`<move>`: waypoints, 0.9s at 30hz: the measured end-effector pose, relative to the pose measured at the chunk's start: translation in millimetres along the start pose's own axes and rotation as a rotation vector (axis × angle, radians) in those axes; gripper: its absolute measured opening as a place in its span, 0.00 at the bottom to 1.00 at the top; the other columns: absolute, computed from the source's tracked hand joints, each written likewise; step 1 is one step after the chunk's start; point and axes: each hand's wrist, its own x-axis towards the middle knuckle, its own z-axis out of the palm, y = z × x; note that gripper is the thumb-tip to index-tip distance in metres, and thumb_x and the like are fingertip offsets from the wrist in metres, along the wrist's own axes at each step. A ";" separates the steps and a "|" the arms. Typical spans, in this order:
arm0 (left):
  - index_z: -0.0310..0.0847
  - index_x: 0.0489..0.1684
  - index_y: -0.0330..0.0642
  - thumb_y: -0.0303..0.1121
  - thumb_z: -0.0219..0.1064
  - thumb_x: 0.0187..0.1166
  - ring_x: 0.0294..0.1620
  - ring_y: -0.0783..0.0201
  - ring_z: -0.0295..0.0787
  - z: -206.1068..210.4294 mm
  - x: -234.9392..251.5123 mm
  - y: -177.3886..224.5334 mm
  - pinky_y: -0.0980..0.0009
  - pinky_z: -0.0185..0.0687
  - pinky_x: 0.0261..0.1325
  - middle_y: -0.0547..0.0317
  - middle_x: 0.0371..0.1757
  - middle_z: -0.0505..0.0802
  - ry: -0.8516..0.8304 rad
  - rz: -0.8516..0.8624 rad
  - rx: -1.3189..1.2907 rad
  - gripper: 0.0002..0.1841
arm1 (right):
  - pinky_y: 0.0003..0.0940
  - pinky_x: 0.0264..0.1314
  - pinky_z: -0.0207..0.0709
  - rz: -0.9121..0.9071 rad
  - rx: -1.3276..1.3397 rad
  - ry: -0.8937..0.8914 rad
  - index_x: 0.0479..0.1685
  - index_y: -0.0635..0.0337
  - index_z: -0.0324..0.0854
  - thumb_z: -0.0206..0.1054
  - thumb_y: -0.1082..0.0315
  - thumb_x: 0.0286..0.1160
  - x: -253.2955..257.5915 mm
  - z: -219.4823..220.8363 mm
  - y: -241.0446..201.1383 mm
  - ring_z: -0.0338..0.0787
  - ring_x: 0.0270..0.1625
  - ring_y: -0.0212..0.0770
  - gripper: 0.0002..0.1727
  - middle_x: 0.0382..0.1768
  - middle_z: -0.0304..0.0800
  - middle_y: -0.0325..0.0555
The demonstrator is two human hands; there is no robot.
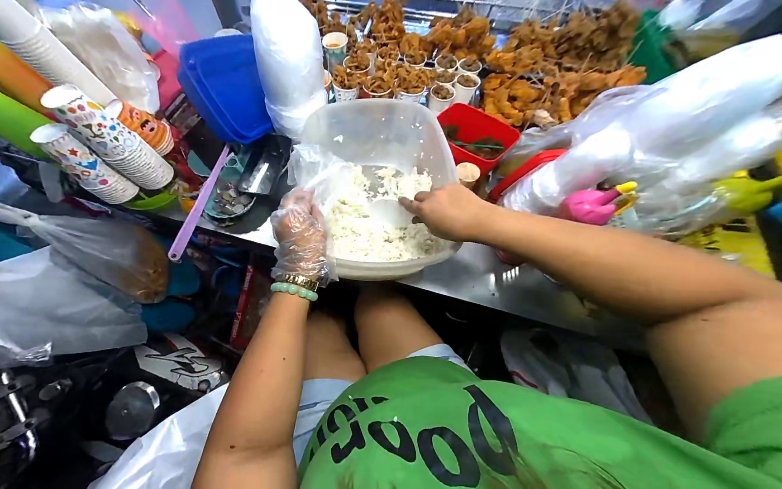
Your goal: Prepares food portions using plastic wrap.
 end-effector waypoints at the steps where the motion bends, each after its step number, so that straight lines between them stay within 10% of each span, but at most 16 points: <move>1: 0.85 0.68 0.32 0.24 0.59 0.83 0.70 0.39 0.86 2.5 2.1 -0.2 0.46 0.76 0.74 0.35 0.70 0.88 0.035 -0.009 -0.006 0.18 | 0.68 0.53 0.80 0.010 0.014 -0.035 0.80 0.67 0.74 0.59 0.68 0.90 1.5 0.2 -2.8 0.91 0.52 0.72 0.23 0.54 0.89 0.69; 9: 0.88 0.65 0.34 0.24 0.61 0.81 0.69 0.42 0.87 5.5 5.3 2.5 0.50 0.76 0.75 0.39 0.69 0.90 0.085 -0.074 -0.032 0.17 | 0.62 0.68 0.77 -0.009 0.156 -0.228 0.86 0.65 0.69 0.58 0.68 0.91 16.0 -0.5 -13.6 0.89 0.63 0.67 0.26 0.59 0.89 0.67; 18: 0.81 0.73 0.34 0.27 0.57 0.87 0.72 0.37 0.84 0.7 -9.4 -0.7 0.44 0.74 0.76 0.37 0.73 0.86 0.033 0.011 -0.024 0.19 | 0.58 0.61 0.81 -0.215 0.336 -0.161 0.75 0.67 0.81 0.63 0.69 0.86 28.9 15.0 -28.1 0.94 0.51 0.61 0.21 0.47 0.94 0.63; 27: 0.86 0.67 0.35 0.24 0.60 0.83 0.70 0.41 0.86 6.7 3.2 4.2 0.50 0.75 0.76 0.38 0.70 0.89 0.074 -0.072 -0.024 0.18 | 0.45 0.49 0.82 -0.049 0.569 -0.236 0.74 0.65 0.82 0.66 0.66 0.86 18.5 -0.5 -38.5 0.87 0.35 0.44 0.21 0.37 0.92 0.53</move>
